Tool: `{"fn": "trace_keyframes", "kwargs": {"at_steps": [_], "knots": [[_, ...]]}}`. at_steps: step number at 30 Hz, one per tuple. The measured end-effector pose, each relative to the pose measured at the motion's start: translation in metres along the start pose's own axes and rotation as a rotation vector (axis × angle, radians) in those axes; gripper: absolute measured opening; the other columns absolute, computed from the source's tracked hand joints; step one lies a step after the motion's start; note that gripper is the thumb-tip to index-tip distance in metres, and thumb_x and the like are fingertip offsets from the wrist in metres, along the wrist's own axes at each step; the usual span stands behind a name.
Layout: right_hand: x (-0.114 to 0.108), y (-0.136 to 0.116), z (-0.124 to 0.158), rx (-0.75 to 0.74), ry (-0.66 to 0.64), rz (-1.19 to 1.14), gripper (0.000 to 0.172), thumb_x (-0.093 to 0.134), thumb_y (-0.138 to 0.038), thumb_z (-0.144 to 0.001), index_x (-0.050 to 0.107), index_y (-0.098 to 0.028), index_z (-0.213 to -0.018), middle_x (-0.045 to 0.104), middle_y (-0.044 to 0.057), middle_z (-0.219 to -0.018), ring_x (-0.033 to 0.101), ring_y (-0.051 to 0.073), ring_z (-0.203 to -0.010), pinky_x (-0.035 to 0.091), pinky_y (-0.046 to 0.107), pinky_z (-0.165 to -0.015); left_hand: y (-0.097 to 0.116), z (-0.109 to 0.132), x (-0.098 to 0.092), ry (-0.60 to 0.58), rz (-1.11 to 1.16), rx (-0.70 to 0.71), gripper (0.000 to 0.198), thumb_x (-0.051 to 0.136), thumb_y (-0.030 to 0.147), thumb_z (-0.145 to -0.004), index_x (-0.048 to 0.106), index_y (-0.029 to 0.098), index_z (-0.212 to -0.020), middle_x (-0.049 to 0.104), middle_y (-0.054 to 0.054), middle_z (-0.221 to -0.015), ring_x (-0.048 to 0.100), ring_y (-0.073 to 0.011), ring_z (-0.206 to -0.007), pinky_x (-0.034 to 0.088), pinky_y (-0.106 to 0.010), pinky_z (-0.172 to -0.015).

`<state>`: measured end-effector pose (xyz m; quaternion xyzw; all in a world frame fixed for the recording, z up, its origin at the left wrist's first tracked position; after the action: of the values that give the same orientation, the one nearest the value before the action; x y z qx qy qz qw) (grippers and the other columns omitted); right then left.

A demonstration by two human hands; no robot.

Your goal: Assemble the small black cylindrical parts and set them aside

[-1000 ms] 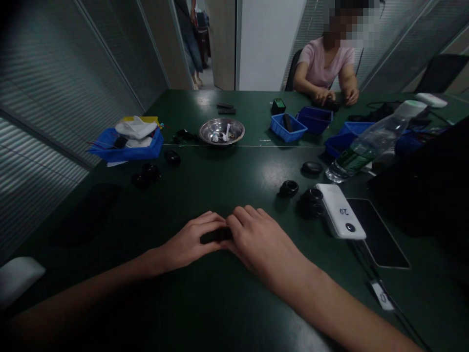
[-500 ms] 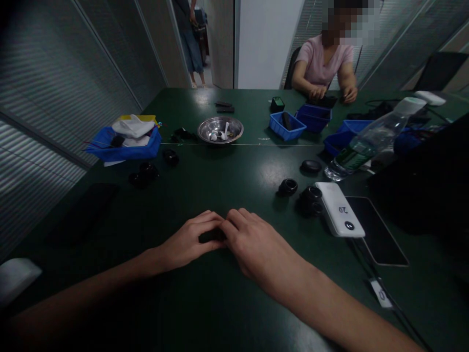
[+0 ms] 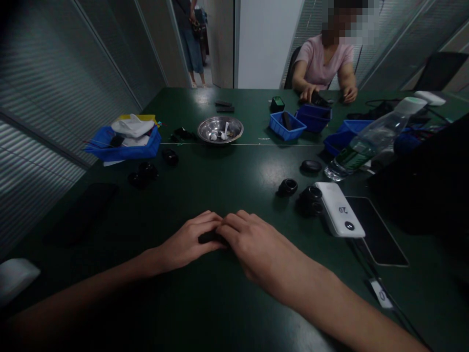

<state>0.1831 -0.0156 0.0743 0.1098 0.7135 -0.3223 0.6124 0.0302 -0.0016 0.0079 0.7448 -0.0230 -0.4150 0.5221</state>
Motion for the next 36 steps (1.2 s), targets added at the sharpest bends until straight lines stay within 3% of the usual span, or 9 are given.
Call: {"fn": "trace_keyframes", "kwargs": {"at_steps": [4,9,15,17,20,25,30,34,36], "knots": [[0.0006,0.004,-0.0028,0.107,0.015,0.077,0.021,0.069,-0.022,-0.097,0.066,-0.012,-0.114,0.066,0.013,-0.105,0.064,0.026,-0.092,0.059,0.045,-0.082,-0.0007,-0.0008,0.0002,0.005,-0.01,0.01,0.026,0.076,0.02,-0.094,0.067,0.019,-0.118,0.066,-0.005,-0.118,0.059,-0.0226,-0.113,0.049,-0.038,-0.101],[0.0005,-0.0032,-0.0027,-0.005,-0.005,0.008,0.025,0.063,-0.007,-0.095,0.065,-0.016,-0.118,0.067,0.011,-0.115,0.064,0.023,-0.099,0.058,0.039,-0.086,-0.0025,-0.0003,0.001,0.007,-0.008,-0.002,0.02,0.075,0.023,-0.095,0.067,0.019,-0.113,0.066,-0.005,-0.116,0.06,-0.0231,-0.113,0.049,-0.038,-0.101],[-0.0021,0.0023,-0.002,0.119,0.068,0.066,0.02,0.072,-0.02,-0.095,0.066,-0.012,-0.112,0.066,0.011,-0.103,0.065,0.024,-0.09,0.058,0.041,-0.08,-0.0019,-0.0003,-0.0001,0.013,-0.015,0.01,0.022,0.073,0.024,-0.096,0.065,0.02,-0.116,0.067,-0.004,-0.114,0.06,-0.0226,-0.109,0.05,-0.038,-0.098],[-0.001,0.0011,-0.0016,0.08,0.056,0.045,0.018,0.067,-0.013,-0.095,0.067,-0.012,-0.113,0.066,0.011,-0.104,0.064,0.024,-0.091,0.058,0.04,-0.081,-0.0016,-0.0005,-0.0005,0.014,-0.015,0.004,0.02,0.073,0.026,-0.096,0.066,0.02,-0.114,0.067,-0.004,-0.112,0.06,-0.0224,-0.107,0.05,-0.037,-0.096],[-0.0014,-0.0024,-0.0009,0.009,0.023,-0.039,0.027,0.061,-0.006,-0.095,0.065,-0.015,-0.12,0.067,0.011,-0.114,0.064,0.023,-0.1,0.057,0.039,-0.087,-0.0013,-0.0004,-0.001,0.015,-0.03,-0.004,0.016,0.074,0.025,-0.096,0.067,0.019,-0.109,0.068,-0.004,-0.109,0.061,-0.023,-0.106,0.049,-0.04,-0.099],[-0.004,0.0014,-0.0024,0.124,0.045,0.1,0.019,0.069,-0.021,-0.096,0.067,-0.012,-0.113,0.067,0.012,-0.101,0.063,0.026,-0.09,0.057,0.044,-0.081,0.0009,-0.0006,-0.002,0.016,-0.015,0.002,0.02,0.074,0.024,-0.096,0.067,0.02,-0.114,0.068,-0.004,-0.112,0.061,-0.0222,-0.107,0.049,-0.037,-0.098],[0.0002,-0.0032,-0.0024,0.014,-0.015,0.002,0.028,0.06,-0.004,-0.094,0.066,-0.016,-0.119,0.067,0.011,-0.114,0.063,0.024,-0.098,0.058,0.04,-0.085,-0.0003,-0.0008,-0.0012,0.002,-0.017,-0.021,0.015,0.074,0.022,-0.095,0.067,0.019,-0.108,0.066,-0.004,-0.11,0.06,-0.0225,-0.107,0.05,-0.037,-0.096],[-0.0016,0.002,-0.002,0.118,0.027,0.045,0.016,0.066,-0.019,-0.097,0.066,-0.013,-0.112,0.067,0.012,-0.106,0.063,0.025,-0.093,0.059,0.043,-0.083,-0.0012,-0.0005,-0.0003,-0.009,-0.026,0.0,0.021,0.073,0.023,-0.096,0.066,0.021,-0.116,0.067,-0.005,-0.117,0.061,-0.0237,-0.113,0.044,-0.043,-0.109],[-0.0009,0.0027,-0.0021,0.126,0.032,0.061,0.015,0.065,-0.017,-0.097,0.066,-0.012,-0.112,0.066,0.013,-0.104,0.063,0.025,-0.092,0.059,0.043,-0.082,-0.0014,-0.0005,-0.0002,-0.004,-0.023,0.005,0.023,0.073,0.025,-0.097,0.066,0.021,-0.118,0.068,-0.004,-0.117,0.061,-0.0232,-0.112,0.045,-0.042,-0.107]]}}
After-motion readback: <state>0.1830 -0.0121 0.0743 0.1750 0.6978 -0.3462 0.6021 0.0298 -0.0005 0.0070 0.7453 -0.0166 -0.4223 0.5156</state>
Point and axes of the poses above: each hand's wrist, its own z-axis away from the middle knuckle, its own x-axis out of the palm, y = z × x, the point moved 5 cm from there along -z, towards the middle knuckle
